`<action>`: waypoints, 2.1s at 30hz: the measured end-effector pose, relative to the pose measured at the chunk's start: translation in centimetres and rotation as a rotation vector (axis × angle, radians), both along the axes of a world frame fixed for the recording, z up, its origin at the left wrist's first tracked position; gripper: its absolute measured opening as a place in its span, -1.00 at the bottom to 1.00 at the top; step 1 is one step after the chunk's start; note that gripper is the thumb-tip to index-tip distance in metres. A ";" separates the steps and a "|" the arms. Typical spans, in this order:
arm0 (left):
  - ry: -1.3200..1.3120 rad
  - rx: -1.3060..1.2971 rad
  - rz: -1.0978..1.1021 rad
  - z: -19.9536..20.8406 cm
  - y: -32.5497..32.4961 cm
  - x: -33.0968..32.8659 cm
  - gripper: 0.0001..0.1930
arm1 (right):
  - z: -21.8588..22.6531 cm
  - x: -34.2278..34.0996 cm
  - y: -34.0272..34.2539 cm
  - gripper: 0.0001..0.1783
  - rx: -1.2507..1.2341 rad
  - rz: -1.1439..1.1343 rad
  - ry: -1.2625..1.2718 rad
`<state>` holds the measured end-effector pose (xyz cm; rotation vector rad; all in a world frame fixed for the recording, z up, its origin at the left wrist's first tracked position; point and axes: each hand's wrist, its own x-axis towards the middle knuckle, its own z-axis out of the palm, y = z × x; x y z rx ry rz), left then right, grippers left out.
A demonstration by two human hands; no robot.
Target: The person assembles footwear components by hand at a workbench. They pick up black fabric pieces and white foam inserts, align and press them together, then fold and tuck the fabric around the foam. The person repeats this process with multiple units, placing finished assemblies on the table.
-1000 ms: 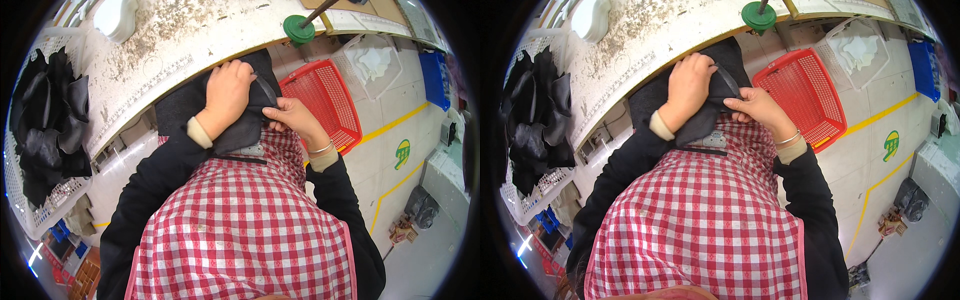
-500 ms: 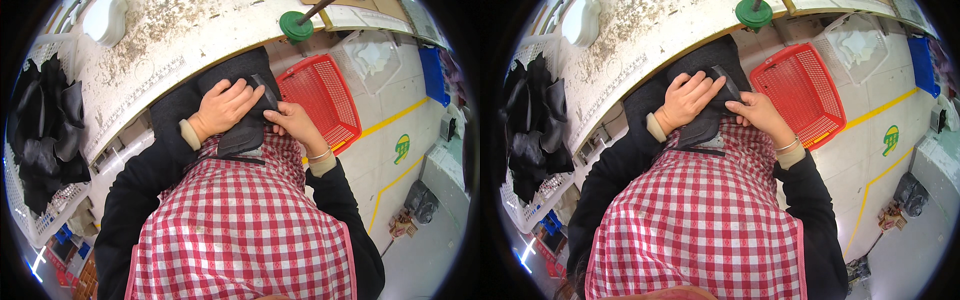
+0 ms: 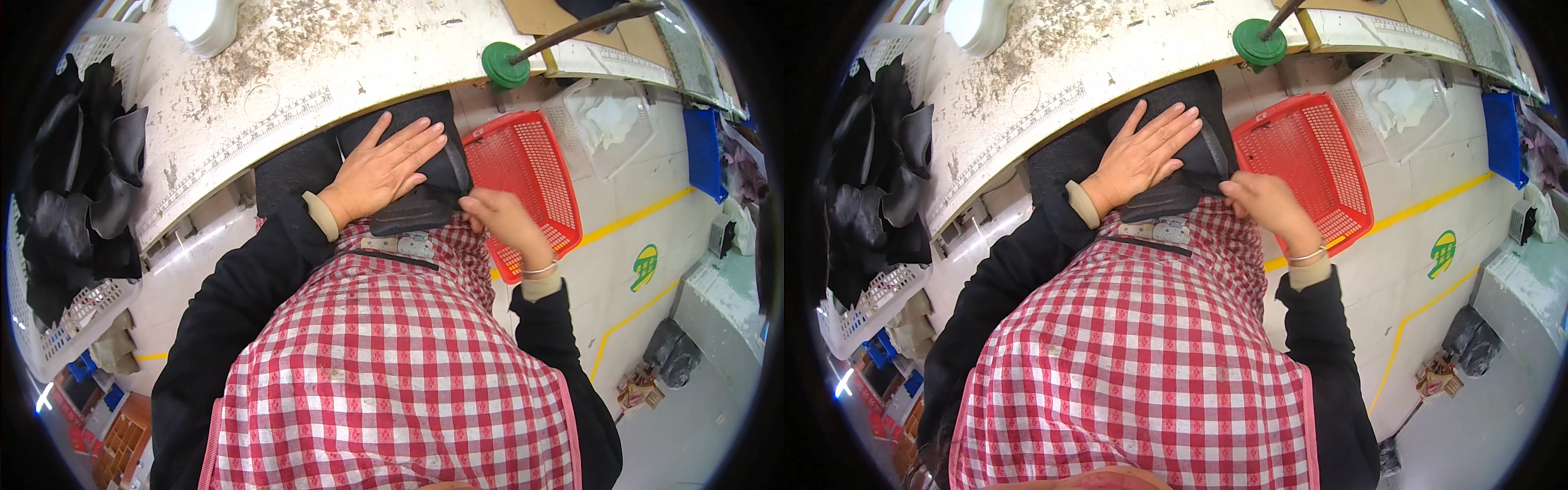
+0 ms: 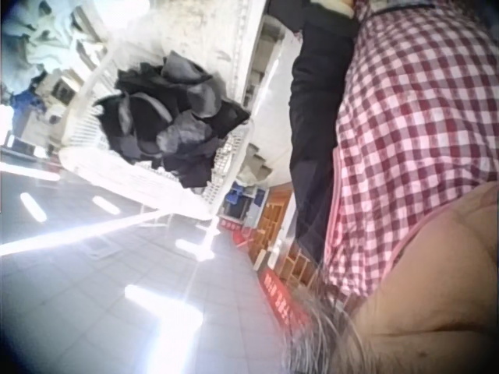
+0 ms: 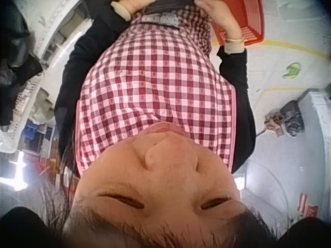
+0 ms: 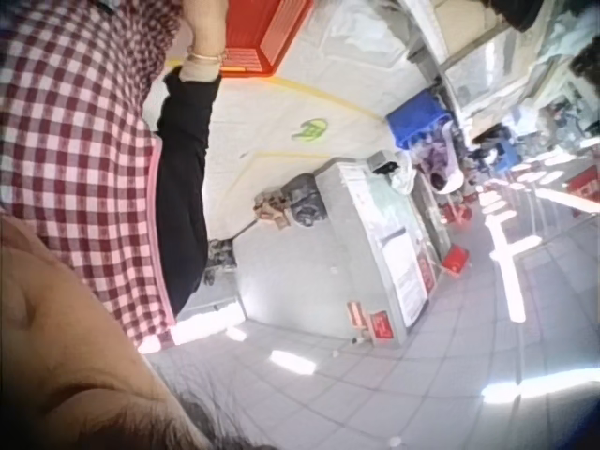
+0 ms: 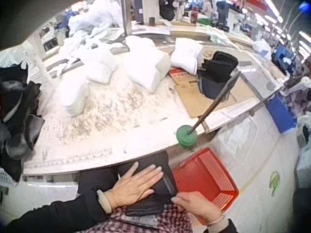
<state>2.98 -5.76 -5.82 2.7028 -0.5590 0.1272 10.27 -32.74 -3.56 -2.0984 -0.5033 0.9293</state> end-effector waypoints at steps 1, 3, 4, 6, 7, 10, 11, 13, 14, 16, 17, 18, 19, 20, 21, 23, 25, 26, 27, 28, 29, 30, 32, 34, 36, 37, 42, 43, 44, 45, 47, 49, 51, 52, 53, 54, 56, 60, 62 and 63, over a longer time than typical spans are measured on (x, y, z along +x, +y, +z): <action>-0.027 0.023 0.003 0.0 0.0 -0.1 -0.21 | 1.3 1.1 0.2 -0.72 -0.125 0.024 -0.062; -0.071 0.005 0.060 -0.3 -0.4 -0.6 -0.17 | 3.4 2.9 2.0 -0.75 0.107 -0.091 -0.419; -0.095 -0.031 0.116 -0.6 -0.7 -0.9 -0.16 | 4.0 3.2 3.5 -0.71 0.311 -0.058 -0.488; -0.142 -0.090 0.283 -1.3 -1.3 -1.6 -0.14 | 4.3 2.5 7.2 -0.54 0.560 0.155 -0.423; -0.129 0.054 0.334 -1.8 -1.4 -1.8 -0.14 | 3.7 1.7 9.4 -0.45 0.639 0.304 -0.373; -0.094 0.012 0.433 -3.5 -1.4 -2.5 -0.17 | 1.1 -0.6 13.3 -0.17 0.376 0.545 -0.643; -0.096 -0.031 0.447 -4.1 -1.4 -2.7 -0.18 | 0.3 -1.0 13.2 -0.18 0.411 0.506 -0.730; -0.132 0.009 0.460 -5.0 -1.3 -3.0 -0.19 | -1.2 -1.7 12.5 -0.20 0.323 0.453 -0.822; -0.124 -0.071 0.510 -5.3 -1.1 -3.0 -0.19 | -2.0 -1.5 12.1 -0.20 0.248 0.400 -0.867; -0.118 -0.277 0.602 -5.5 -1.2 -2.9 -0.17 | -3.3 -1.0 11.2 -0.21 0.077 0.294 -0.970; -0.098 -0.211 0.601 -5.3 -1.1 -3.0 -0.16 | -3.8 -0.8 10.9 -0.22 0.053 0.232 -0.970; -0.108 -0.219 0.589 -5.1 -1.2 -3.0 -0.18 | -4.2 -0.5 10.5 -0.22 0.029 0.212 -0.988; -0.093 -0.250 0.581 -4.7 -1.2 -3.1 -0.19 | -4.5 -0.4 10.1 -0.23 0.026 0.125 -0.933; -0.046 -0.274 0.571 -4.2 -1.2 -3.3 -0.21 | -4.7 -0.2 9.7 -0.23 -0.003 0.066 -0.893; -0.067 -0.341 0.581 -3.8 -1.0 -3.6 -0.23 | -4.8 -0.1 9.2 -0.24 0.047 -0.088 -0.812; -0.101 -0.461 0.622 -3.1 -0.6 -4.4 -0.29 | -4.6 0.3 7.9 -0.37 0.153 -0.273 -0.686; -0.106 -0.558 0.680 -2.6 -0.1 -4.8 -0.48 | -4.2 0.5 7.1 -0.50 0.269 -0.179 -0.610; -0.094 -0.550 0.704 -2.4 0.0 -4.9 -0.59 | -3.8 0.5 6.8 -0.56 0.303 -0.195 -0.536; -0.059 -0.634 0.686 -2.1 -0.1 -5.1 -0.62 | -3.5 0.3 7.0 -0.73 0.458 -0.281 -0.408; -0.054 -0.711 0.662 -1.8 0.0 -4.9 -0.65 | -3.0 0.2 7.1 -0.75 0.414 -0.330 -0.223; 0.006 -0.837 0.699 -1.4 0.0 -4.7 -0.68 | -2.3 0.4 7.4 -0.77 0.423 -0.340 -0.102; 0.020 -0.971 0.680 -0.8 -0.5 -4.6 -0.70 | -1.7 0.6 7.8 -0.78 0.499 -0.299 -0.185; -0.069 -0.939 0.681 0.9 -0.5 -3.7 -0.76 | 0.0 0.9 8.4 -0.74 0.555 -0.252 -0.341; -0.122 -0.990 0.628 3.2 -0.2 -2.7 -0.84 | 2.0 1.5 9.1 -0.73 0.605 -0.112 -0.203; -0.051 -1.037 0.578 5.7 0.7 -1.9 -0.85 | 3.8 1.6 9.8 -0.79 0.562 -0.166 0.047; 0.087 -1.224 0.554 6.6 1.0 -1.5 -0.84 | 4.5 1.6 10.0 -0.79 0.636 -0.208 0.037; 0.426 -1.272 0.210 9.9 3.5 -0.8 -0.73 | 6.9 1.0 9.5 -0.78 0.859 -0.260 -0.179; 0.427 -1.254 0.200 10.3 3.6 -0.8 -0.75 | 7.3 0.9 9.4 -0.78 0.876 -0.250 -0.265; 0.413 -1.241 0.185 10.7 3.6 -1.0 -0.76 | 7.7 0.8 9.4 -0.78 0.874 -0.281 -0.263; 0.396 -1.248 0.202 11.1 3.4 -1.2 -0.77 | 8.1 0.6 9.5 -0.77 0.877 -0.315 -0.274; 0.330 -1.271 0.215 11.5 2.9 -1.5 -0.77 | 8.9 0.5 9.6 -0.76 0.876 -0.394 -0.245; 0.298 -1.238 0.207 11.6 2.4 -1.7 -0.77 | 9.6 0.4 9.7 -0.76 0.939 -0.442 -0.158; 0.299 -1.266 0.228 11.7 2.2 -1.7 -0.76 | 10.2 0.3 9.7 -0.75 0.991 -0.482 -0.079; 0.314 -1.228 0.216 11.8 2.3 -1.5 -0.73 | 10.6 0.4 9.5 -0.75 0.963 -0.461 -0.170; 0.314 -1.189 0.206 12.1 2.4 -1.4 -0.70 | 11.0 0.4 9.3 -0.76 0.935 -0.441 -0.261; 0.348 -1.117 0.212 12.5 2.6 -1.2 -0.67 | 11.4 0.6 9.1 -0.76 0.889 -0.418 -0.345; 0.191 -0.813 0.229 14.0 3.1 -0.8 -0.58 | 12.7 1.0 8.3 -0.78 0.845 -0.393 -0.626; -0.206 -0.690 0.191 18.3 2.2 -0.7 -0.42 | 15.4 1.8 7.6 -0.79 0.681 -0.221 -1.128; -0.201 -0.633 0.189 20.3 1.0 -1.0 -0.42 | 16.3 1.5 8.1 -0.74 0.641 -0.142 -1.259; -0.171 -0.628 0.216 21.1 0.4 -1.2 -0.42 | 16.5 1.2 8.4 -0.73 0.651 -0.126 -1.292</action>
